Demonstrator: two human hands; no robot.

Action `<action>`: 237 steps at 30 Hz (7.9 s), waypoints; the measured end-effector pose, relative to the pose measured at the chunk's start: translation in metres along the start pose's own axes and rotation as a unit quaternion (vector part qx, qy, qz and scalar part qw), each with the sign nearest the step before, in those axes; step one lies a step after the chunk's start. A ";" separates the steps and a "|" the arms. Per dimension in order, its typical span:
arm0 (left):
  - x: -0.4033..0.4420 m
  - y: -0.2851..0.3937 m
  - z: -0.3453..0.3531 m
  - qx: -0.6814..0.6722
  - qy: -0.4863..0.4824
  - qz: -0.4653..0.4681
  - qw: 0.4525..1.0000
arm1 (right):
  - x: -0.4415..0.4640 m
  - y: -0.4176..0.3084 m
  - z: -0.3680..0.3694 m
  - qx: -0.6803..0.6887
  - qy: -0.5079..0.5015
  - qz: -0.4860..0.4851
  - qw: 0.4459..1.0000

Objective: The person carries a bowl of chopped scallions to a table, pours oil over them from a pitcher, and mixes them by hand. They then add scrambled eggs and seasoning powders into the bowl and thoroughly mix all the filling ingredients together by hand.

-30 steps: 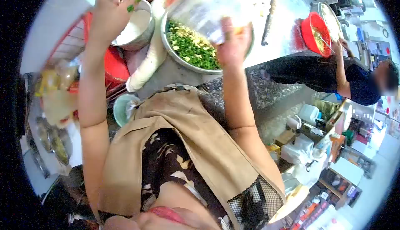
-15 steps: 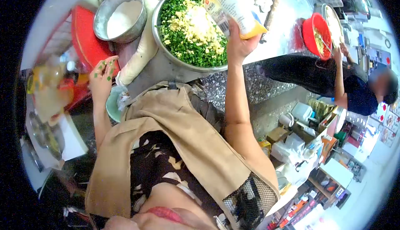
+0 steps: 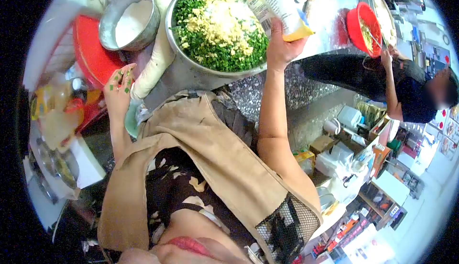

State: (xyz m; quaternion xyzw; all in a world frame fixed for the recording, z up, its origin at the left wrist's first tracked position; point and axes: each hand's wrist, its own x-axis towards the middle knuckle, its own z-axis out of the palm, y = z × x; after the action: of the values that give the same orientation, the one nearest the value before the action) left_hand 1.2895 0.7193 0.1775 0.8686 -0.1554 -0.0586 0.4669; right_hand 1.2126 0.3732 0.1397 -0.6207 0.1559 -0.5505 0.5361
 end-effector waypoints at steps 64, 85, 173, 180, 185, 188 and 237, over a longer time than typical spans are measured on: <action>0.005 0.013 0.075 -0.042 -0.212 0.018 0.976 | -0.026 -0.057 -0.008 -0.032 0.158 -0.009 0.987; 0.018 -0.001 0.015 -0.134 -0.133 0.080 0.979 | -0.061 -0.030 0.048 0.548 -0.114 0.525 0.642; 0.100 0.110 0.023 0.033 -0.005 0.467 0.884 | -0.024 -0.050 -0.026 0.283 -0.027 0.299 0.911; 0.052 0.025 0.033 0.059 0.003 0.288 0.956 | -0.003 -0.039 -0.055 0.216 0.014 0.172 0.961; 0.024 0.008 0.031 0.060 -0.004 0.203 0.977 | 0.001 -0.027 -0.045 0.222 -0.010 0.150 0.963; 0.018 0.009 0.032 0.052 0.017 0.176 0.983 | 0.006 -0.031 -0.035 0.176 -0.040 0.116 0.977; 0.016 0.009 0.042 0.020 -0.015 0.207 0.978 | -0.003 -0.056 -0.023 0.030 0.060 0.098 0.993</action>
State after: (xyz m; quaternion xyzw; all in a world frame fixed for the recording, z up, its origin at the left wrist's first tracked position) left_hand 1.2926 0.6759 0.1628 0.8256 -0.3404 0.0292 0.4490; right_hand 1.1692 0.3855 0.1810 -0.5518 0.2310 -0.5360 0.5957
